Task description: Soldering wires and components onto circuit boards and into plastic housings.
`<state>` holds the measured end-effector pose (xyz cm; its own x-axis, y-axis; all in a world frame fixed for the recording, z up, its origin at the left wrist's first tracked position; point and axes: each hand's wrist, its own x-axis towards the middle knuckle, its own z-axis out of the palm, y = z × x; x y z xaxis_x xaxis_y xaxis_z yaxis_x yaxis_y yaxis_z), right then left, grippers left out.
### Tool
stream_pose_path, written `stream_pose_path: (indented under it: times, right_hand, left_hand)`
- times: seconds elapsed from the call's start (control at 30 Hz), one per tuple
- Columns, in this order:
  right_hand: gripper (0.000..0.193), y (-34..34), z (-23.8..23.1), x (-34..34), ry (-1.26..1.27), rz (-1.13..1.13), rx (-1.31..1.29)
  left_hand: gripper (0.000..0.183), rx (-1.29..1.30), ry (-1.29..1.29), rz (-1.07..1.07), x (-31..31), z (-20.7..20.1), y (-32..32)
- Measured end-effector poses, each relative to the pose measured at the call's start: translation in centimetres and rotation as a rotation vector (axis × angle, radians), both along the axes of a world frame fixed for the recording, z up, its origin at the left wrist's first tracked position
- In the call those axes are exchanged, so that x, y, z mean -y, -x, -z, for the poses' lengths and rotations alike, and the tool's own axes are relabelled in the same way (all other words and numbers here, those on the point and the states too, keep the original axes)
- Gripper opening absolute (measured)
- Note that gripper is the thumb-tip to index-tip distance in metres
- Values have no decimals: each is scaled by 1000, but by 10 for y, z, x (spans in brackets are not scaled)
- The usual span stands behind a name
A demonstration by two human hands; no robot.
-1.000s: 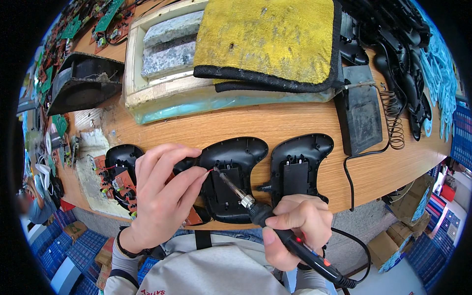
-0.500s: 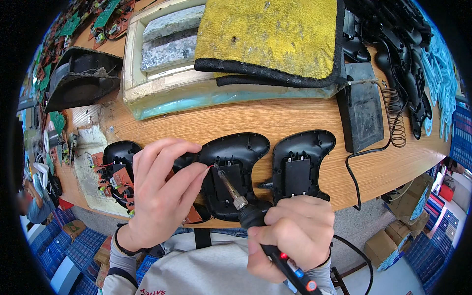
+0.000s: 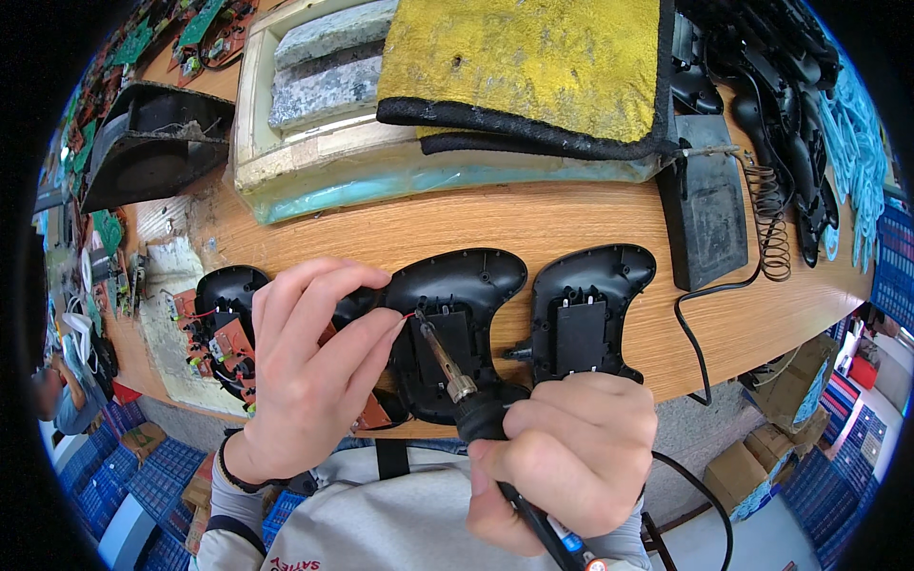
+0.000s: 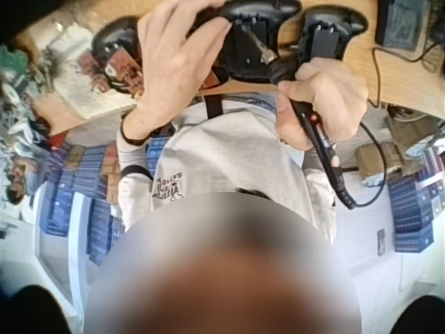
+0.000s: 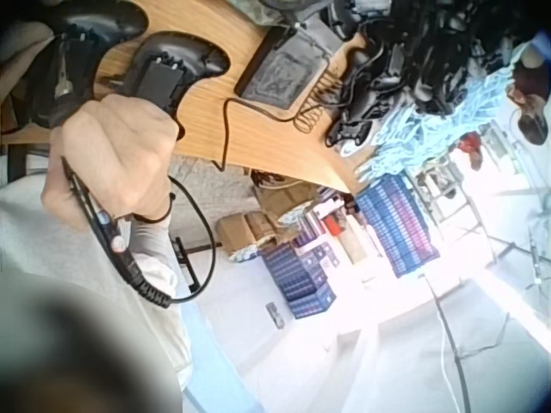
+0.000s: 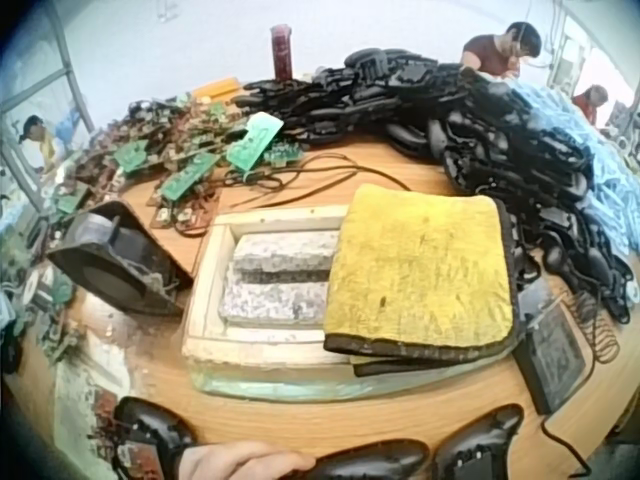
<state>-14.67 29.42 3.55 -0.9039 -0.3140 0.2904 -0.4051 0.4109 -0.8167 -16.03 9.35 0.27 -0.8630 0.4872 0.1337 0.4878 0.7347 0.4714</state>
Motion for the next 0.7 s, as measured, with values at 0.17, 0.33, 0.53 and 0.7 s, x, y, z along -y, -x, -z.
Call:
stream_pose_path:
  times: [0.17,0.33,0.53,0.7]
  right_hand:
    - [20,-5,10,-5,38,-80,-102]
    - [23,-19,9,-12,35,82,-138]
    - [23,-28,15,-28,109,88,-153]
    - [22,-32,15,-37,147,0,-58]
  left_hand:
    - [24,-4,5,0,2,2,-1]
    - [16,-11,-16,-49,0,6,-3]
    - [15,-11,-8,-49,-1,3,-2]
    - [15,-21,-17,-55,-3,4,-3]
